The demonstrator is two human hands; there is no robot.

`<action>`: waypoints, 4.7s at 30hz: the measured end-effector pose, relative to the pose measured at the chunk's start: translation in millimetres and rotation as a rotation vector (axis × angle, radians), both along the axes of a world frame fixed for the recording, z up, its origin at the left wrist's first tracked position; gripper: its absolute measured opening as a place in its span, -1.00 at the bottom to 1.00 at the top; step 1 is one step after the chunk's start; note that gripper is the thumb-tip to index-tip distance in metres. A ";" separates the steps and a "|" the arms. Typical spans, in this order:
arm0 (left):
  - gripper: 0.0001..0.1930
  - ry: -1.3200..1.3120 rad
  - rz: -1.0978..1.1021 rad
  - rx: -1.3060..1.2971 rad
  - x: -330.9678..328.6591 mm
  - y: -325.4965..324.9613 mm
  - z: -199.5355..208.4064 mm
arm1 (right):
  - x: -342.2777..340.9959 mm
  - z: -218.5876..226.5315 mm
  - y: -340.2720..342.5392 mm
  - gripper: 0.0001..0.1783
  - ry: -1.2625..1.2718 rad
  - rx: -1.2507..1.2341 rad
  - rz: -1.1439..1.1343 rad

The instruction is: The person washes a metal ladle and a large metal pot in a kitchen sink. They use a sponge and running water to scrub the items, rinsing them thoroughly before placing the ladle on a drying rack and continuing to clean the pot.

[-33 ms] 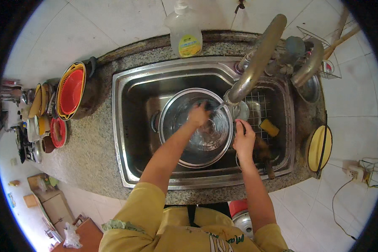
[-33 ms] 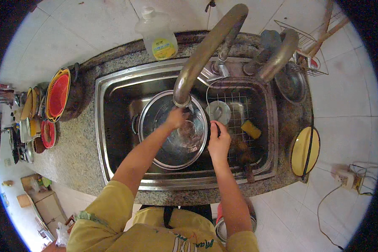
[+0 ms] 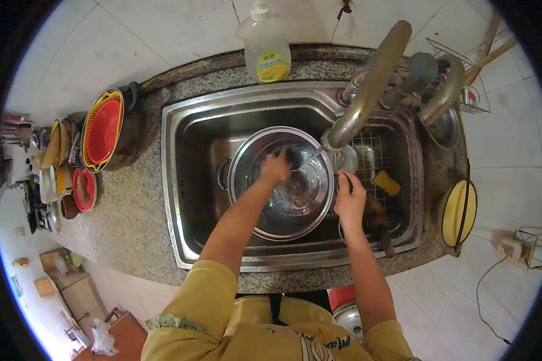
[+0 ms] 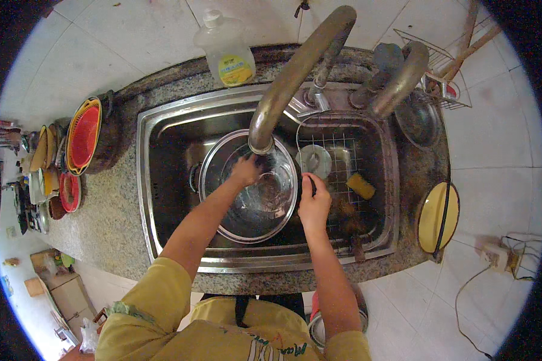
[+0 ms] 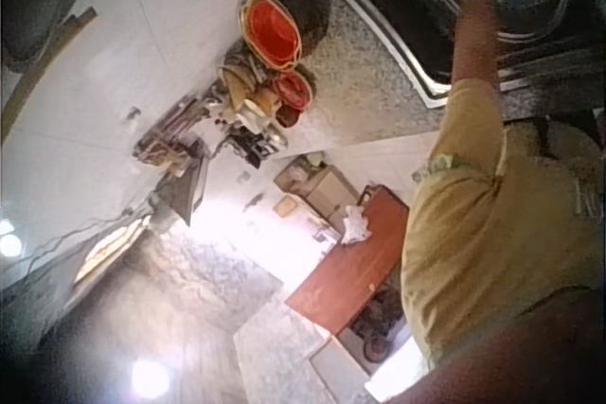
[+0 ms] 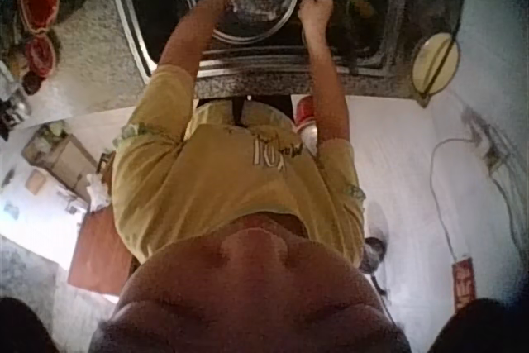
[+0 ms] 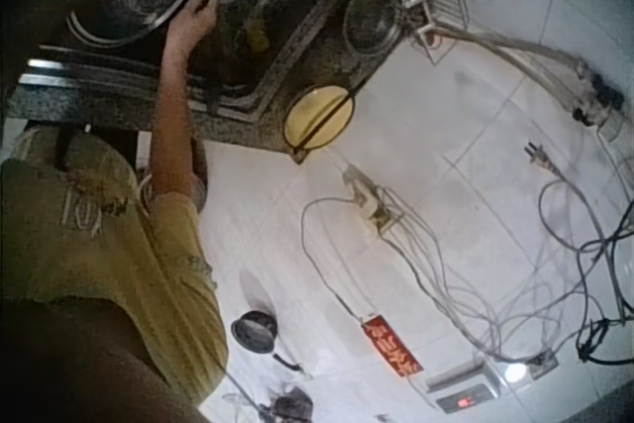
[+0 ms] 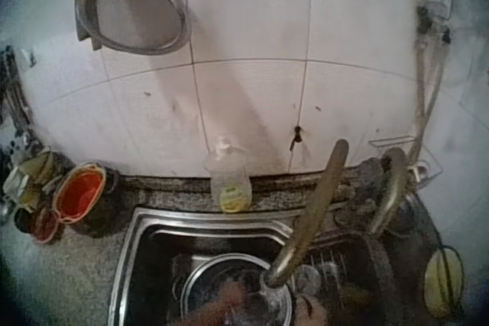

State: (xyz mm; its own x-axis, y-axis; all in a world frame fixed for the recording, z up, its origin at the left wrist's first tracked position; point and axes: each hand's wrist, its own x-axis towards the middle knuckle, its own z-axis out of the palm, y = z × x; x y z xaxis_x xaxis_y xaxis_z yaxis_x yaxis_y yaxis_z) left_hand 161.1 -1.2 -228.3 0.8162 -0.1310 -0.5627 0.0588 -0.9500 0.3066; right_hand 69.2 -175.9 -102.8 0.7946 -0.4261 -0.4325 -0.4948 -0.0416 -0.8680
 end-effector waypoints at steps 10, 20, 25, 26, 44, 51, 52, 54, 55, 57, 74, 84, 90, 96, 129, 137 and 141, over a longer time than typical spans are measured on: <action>-0.36 -0.033 -0.278 -0.503 -97.6 -1.0 -4.8 | 1.5 -6.6 7.7 -0.74 -0.105 -0.123 0.042; -0.29 0.318 -0.272 -0.084 -95.5 27.5 -26.2 | 8.3 10.1 15.3 -0.77 0.010 0.060 -0.033; -0.25 -0.006 -0.661 -0.278 -92.4 3.2 -10.7 | 10.0 -1.5 16.9 -0.77 -0.162 -0.118 0.055; -0.25 -0.078 -0.714 -0.193 -78.8 3.8 -7.2 | 10.2 -0.8 16.0 -0.77 -0.160 -0.119 0.061; -0.36 -0.312 -0.366 0.124 -11.0 -5.9 11.8 | 2.6 -0.6 9.6 -0.77 -0.136 -0.110 0.032; -0.54 0.327 -0.489 -0.127 -84.8 32.3 8.0 | 0.6 -3.7 10.8 -0.78 -0.155 -0.082 0.018; -0.57 0.363 -0.501 -0.311 -87.4 21.0 19.9 | 1.0 -4.3 10.8 -0.78 -0.161 -0.089 0.018; -0.61 0.709 -0.032 -0.724 -86.5 -0.9 24.8 | 0.6 -6.2 10.6 -0.78 -0.173 -0.111 0.030; -0.63 0.873 0.217 -0.925 -85.2 -7.9 27.3 | 1.3 -6.1 10.6 -0.78 -0.175 -0.114 0.031; -0.67 0.890 0.500 -0.985 -80.0 -14.8 42.2 | -0.4 -5.6 10.4 -0.78 -0.165 -0.101 0.023; -0.64 0.235 1.270 -1.714 -14.2 -33.5 93.0 | -5.0 13.1 19.9 -0.79 -0.046 0.106 -0.012; -0.64 -0.066 -0.412 -0.372 -147.7 80.1 122.4 | -6.2 -11.1 15.2 -0.76 -0.192 -0.109 0.047; -0.66 -0.315 0.118 -0.595 -85.9 54.4 157.1 | -8.3 0.2 23.4 -0.78 -0.137 0.080 -0.003; -0.67 -0.344 -0.227 -1.078 -60.4 -75.3 238.7 | -34.6 -67.4 6.0 -0.76 -0.367 0.163 -0.185; -0.85 -0.519 -0.285 -0.161 48.1 39.8 101.1 | -25.5 15.3 9.3 -0.76 0.027 0.469 -0.169; -0.61 -0.910 0.103 -0.003 -19.4 99.4 59.8 | -25.7 12.9 11.3 -0.77 0.022 0.485 -0.184; -0.74 -0.851 0.492 0.040 12.8 42.2 72.6 | -31.9 12.5 16.8 -0.75 0.007 0.464 -0.159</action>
